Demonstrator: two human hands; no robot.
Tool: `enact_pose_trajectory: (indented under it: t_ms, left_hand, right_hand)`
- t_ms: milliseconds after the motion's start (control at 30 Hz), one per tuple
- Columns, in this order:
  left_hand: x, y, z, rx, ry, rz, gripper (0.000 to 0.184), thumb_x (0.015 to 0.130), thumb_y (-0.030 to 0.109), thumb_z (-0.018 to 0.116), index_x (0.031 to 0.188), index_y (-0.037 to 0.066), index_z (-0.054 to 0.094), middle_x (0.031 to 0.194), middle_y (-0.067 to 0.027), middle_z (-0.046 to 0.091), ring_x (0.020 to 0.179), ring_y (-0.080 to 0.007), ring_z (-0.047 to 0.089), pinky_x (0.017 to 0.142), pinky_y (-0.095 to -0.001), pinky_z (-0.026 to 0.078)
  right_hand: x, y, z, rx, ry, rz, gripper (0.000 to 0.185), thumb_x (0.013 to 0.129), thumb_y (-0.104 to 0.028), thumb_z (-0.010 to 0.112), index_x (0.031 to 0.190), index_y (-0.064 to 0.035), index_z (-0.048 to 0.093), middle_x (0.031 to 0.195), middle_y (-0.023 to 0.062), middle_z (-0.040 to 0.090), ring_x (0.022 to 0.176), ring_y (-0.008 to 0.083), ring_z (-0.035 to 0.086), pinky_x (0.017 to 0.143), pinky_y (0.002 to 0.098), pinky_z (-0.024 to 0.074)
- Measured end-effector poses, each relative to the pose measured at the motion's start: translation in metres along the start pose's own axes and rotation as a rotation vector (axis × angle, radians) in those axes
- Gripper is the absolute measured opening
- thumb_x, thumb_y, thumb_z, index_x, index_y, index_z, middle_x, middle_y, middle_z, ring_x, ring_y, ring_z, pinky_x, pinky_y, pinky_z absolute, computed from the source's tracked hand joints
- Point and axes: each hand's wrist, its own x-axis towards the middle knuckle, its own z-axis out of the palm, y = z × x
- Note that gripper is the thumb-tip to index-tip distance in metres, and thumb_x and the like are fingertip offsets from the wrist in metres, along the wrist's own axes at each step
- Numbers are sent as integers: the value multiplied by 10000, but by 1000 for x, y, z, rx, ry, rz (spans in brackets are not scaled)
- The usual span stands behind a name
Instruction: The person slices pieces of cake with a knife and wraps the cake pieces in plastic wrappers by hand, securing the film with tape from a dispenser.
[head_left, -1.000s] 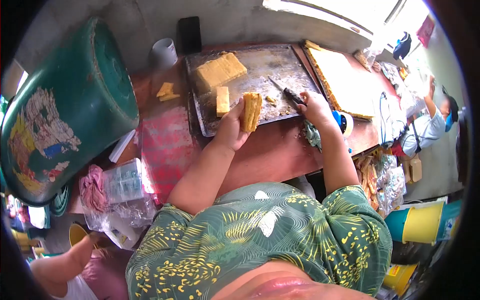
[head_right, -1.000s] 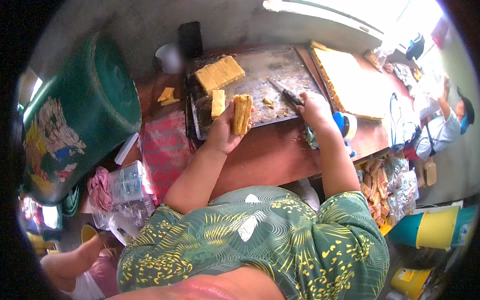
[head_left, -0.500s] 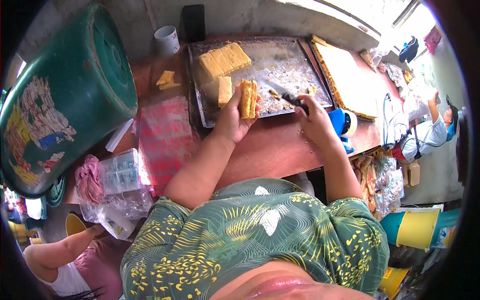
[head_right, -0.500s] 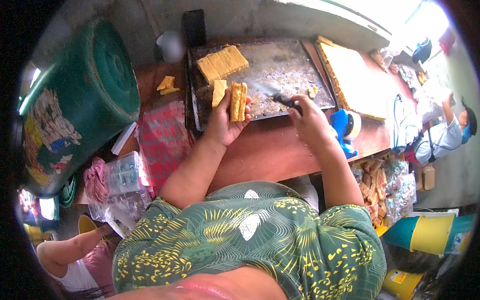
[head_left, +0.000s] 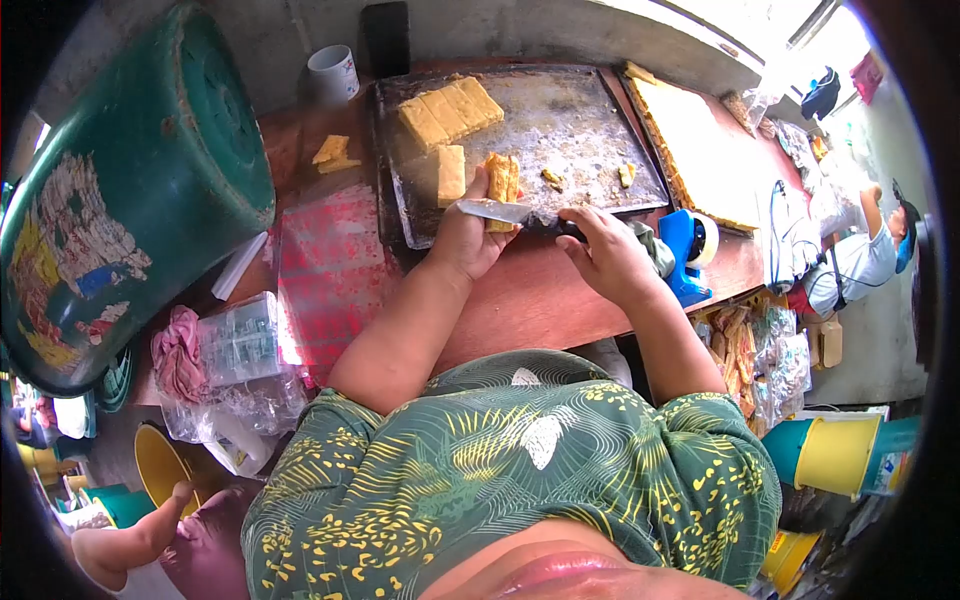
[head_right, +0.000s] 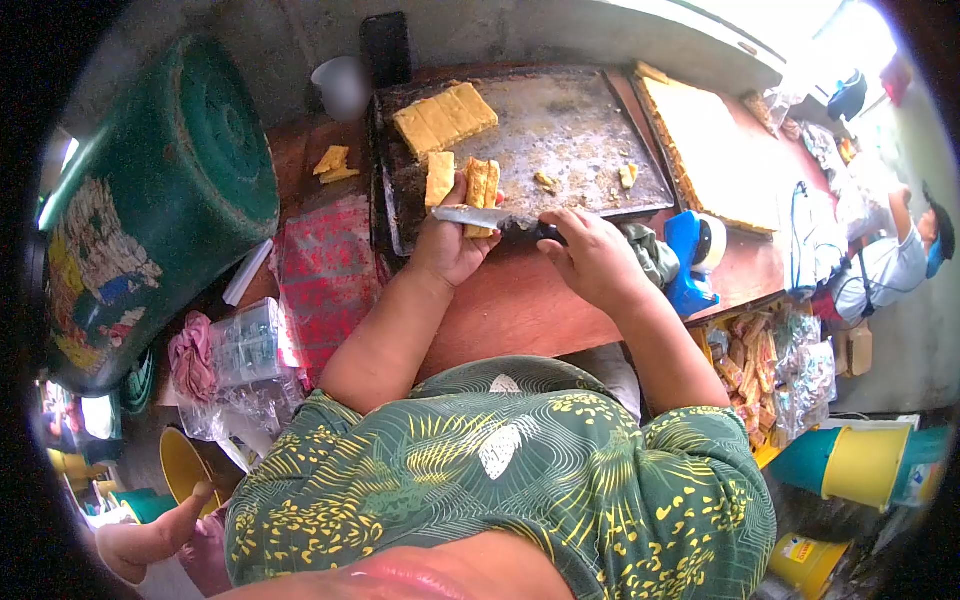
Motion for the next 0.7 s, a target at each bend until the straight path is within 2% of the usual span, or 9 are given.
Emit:
enact_pose_trajectory:
  t_ms: [100,200,300,400,533,633,700]
  left_hand:
    - [2,0,-1,-55,-6,-18,447,1038,532,545,1268,153,606,993,-72,709,825,-180,685,656,-327,589]
    - [-4,1,3,20,16,-2,396,1057,502,540,1227,151,610,958,-24,673,820,-130,666,665,-290,558]
    - [-7,2,8,31,32,-2,364,1059,475,549,1211,150,609,929,-23,665,792,-129,665,665,-290,559]
    - [-1,-2,1,21,-2,-12,406,1051,490,551,1246,137,603,953,-65,680,808,-181,683,664,-326,590]
    - [-2,-2,2,50,29,-1,444,1041,514,558,1228,114,609,967,-66,687,801,-178,682,662,-317,587]
    - [-4,1,5,40,13,14,447,1045,504,555,1225,99,611,978,-67,691,800,-176,679,666,-319,586]
    - [-5,0,7,44,24,20,435,1052,488,552,1232,97,613,985,-64,693,799,-177,678,669,-326,585]
  right_hand:
    - [0,11,0,9,44,0,346,987,-238,660,1272,-49,605,1091,210,679,1034,422,649,897,485,515]
    - [-1,16,-3,21,31,82,343,994,-239,653,1275,-49,601,1107,219,677,1038,429,647,893,488,516]
    - [-1,18,-3,61,47,66,331,999,-236,647,1267,-48,600,1118,226,676,1041,433,646,889,488,517]
    - [3,15,-2,73,48,41,324,996,-228,649,1260,-47,599,1108,228,673,1045,435,644,888,484,517]
    - [6,21,1,51,74,54,321,990,-211,658,1258,-44,598,1102,232,669,1056,437,640,893,478,516]
    - [4,21,1,94,98,182,321,987,-202,663,1259,-44,597,1113,234,666,1065,439,637,901,472,515]
    - [4,20,4,111,90,158,320,988,-202,662,1259,-43,597,1114,236,663,1068,437,637,905,471,513]
